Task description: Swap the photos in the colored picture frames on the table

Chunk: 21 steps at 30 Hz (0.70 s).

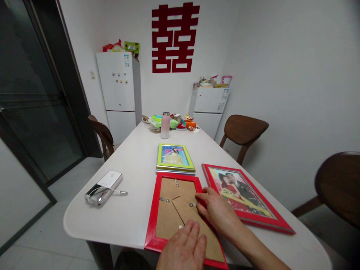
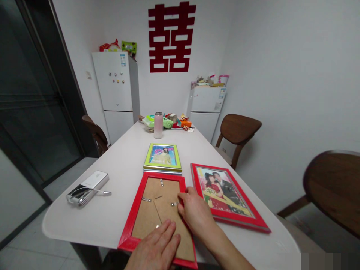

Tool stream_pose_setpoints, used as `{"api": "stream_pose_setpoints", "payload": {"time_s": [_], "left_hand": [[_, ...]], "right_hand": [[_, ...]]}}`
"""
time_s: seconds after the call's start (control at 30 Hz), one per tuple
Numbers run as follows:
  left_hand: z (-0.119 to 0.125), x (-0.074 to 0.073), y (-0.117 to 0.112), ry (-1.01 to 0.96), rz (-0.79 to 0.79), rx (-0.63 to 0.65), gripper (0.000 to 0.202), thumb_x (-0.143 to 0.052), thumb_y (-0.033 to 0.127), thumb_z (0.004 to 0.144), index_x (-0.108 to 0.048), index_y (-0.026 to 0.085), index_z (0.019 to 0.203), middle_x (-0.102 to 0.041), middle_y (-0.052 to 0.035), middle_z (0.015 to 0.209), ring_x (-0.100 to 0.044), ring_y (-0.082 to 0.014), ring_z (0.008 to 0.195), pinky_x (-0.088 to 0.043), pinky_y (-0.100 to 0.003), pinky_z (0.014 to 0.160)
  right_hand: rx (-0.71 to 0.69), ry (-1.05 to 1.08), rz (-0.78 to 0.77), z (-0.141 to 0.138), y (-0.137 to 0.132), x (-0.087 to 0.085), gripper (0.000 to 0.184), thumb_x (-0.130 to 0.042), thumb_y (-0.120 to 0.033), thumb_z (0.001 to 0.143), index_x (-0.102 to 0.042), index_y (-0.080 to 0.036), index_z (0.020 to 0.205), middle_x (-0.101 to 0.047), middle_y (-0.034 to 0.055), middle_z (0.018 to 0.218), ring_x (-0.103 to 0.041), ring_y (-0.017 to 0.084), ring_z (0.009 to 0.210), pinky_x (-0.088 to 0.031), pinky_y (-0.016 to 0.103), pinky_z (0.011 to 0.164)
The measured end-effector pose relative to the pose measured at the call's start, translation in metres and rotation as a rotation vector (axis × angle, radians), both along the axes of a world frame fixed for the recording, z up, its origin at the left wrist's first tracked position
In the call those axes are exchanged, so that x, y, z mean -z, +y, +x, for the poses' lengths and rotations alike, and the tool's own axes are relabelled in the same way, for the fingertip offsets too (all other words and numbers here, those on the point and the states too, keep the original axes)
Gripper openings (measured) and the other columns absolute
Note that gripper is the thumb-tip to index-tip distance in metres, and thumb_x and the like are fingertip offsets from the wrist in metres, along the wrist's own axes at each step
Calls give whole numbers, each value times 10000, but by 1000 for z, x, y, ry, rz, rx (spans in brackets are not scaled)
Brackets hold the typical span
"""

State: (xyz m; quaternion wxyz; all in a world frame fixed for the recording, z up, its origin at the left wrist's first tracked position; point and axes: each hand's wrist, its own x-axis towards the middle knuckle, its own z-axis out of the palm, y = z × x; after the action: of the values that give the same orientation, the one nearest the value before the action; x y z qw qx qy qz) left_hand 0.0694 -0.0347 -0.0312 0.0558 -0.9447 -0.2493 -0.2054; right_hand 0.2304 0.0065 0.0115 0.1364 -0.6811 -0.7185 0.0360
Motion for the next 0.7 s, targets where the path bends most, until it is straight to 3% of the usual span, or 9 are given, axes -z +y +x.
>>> {"api": "stream_pose_setpoints", "payload": {"time_s": [0.13, 0.27, 0.33, 0.43, 0.57, 0.7], "left_hand": [[3, -3, 1, 43, -113, 3, 355, -455, 221, 796, -448, 93, 1128, -473, -167, 1176, -412, -263, 1106, -441, -339, 846], [-11, -20, 3, 165, -356, 6, 583, -580, 359, 701, -395, 92, 1185, -369, -179, 1256, -331, -279, 1162, -355, -397, 920], [-26, -31, 4, 184, -437, -89, 654, -595, 410, 672, -376, 102, 1205, -331, -179, 1279, -300, -285, 1179, -304, -433, 947], [-48, -41, 6, 145, -478, -263, 673, -574, 466, 666, -381, 119, 1209, -323, -169, 1289, -284, -283, 1190, -244, -468, 970], [-55, -39, 8, 133, -479, -288, 658, -536, 505, 679, -402, 121, 1196, -343, -153, 1284, -284, -270, 1193, -221, -465, 983], [-50, -33, 8, 141, -451, -292, 656, -528, 519, 677, -407, 136, 1195, -356, -144, 1278, -298, -267, 1187, -231, -456, 982]], "right_hand": [[-21, -8, 21, -1, 9, 6, 237, -416, -173, 743, -640, -173, 822, -532, 101, 924, -556, 170, 762, -410, 255, 670], [-61, 27, 86, 1, 5, 10, 259, -413, -184, 749, -615, -164, 910, -532, 109, 953, -534, 191, 832, -412, 299, 731], [-122, 77, 121, 0, -5, 6, 267, -440, -210, 741, -602, -170, 949, -521, 112, 1012, -497, 208, 921, -387, 333, 802], [-298, 183, 41, -9, -22, -4, 244, -493, -235, 716, -617, -208, 924, -514, 86, 1056, -473, 196, 963, -377, 321, 834], [-491, 231, -50, -27, -34, -13, 201, -532, -187, 687, -641, -259, 839, -538, 41, 989, -478, 169, 917, -377, 309, 818], [-495, 190, -23, -38, -32, -11, 142, -530, -193, 700, -651, -260, 734, -539, 32, 957, -463, 174, 911, -353, 337, 821]]}}
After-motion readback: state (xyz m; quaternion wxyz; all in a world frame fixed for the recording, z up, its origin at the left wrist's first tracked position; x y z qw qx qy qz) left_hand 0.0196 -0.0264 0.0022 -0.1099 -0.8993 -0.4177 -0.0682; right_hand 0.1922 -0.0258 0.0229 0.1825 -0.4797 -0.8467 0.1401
